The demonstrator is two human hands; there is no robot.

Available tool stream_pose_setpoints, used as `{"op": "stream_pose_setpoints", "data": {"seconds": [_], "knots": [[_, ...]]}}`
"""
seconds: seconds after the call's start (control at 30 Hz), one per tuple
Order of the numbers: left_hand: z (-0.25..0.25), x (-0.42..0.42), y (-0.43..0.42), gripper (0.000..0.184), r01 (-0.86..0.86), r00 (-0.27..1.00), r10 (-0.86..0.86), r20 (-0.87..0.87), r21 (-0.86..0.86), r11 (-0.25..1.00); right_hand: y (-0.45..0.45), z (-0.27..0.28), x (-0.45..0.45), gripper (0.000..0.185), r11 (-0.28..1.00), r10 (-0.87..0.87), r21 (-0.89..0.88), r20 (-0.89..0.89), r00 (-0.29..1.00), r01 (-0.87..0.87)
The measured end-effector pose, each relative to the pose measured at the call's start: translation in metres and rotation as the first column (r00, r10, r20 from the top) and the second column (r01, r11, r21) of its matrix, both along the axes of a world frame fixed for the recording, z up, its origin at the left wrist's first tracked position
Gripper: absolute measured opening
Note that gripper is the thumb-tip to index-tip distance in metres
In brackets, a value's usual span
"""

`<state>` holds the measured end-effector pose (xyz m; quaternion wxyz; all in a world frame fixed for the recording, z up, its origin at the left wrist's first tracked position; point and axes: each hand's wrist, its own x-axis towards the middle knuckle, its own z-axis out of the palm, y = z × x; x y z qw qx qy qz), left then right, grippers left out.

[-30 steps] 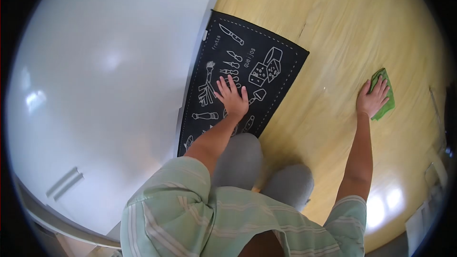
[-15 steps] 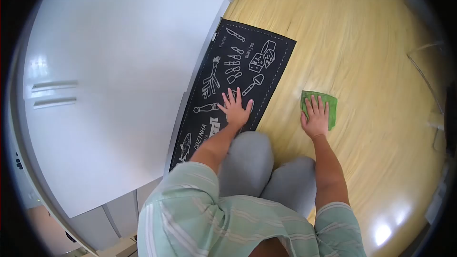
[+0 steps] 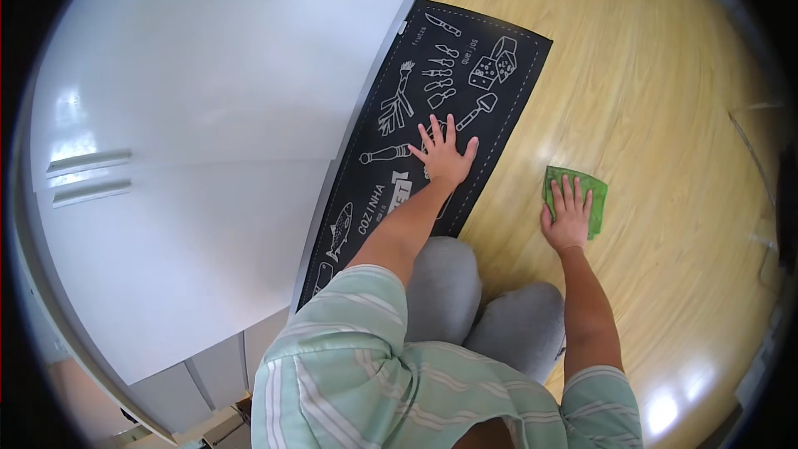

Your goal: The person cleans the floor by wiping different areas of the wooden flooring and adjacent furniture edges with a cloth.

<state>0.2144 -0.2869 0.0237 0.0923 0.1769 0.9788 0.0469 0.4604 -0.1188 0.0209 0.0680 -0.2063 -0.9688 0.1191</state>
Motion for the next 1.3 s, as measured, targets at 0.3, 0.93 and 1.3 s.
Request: {"op": "stream_pose_setpoints", "data": {"seconds": [0.3, 0.93, 1.3], "knots": [[-0.012, -0.009, -0.007, 0.081, 0.058, 0.997, -0.054, -0.062, 0.066, 0.996, 0.011, -0.030, 0.005, 0.045, 0.964, -0.205, -0.214, -0.204, 0.957, 0.160], [-0.023, -0.160, -0.077, 0.067, 0.673, 0.636, -0.709, 0.305, 0.230, 0.703, -0.070, -0.008, -0.591, 0.082, -0.628, -0.583, -0.702, 0.139, 0.800, -0.335], [-0.035, -0.161, -0.088, 0.072, 0.803, 0.561, -0.815, 0.142, 0.146, 0.578, -0.074, -0.012, -0.580, 0.094, -0.393, -0.603, -0.781, -0.180, 0.778, -0.485]]}}
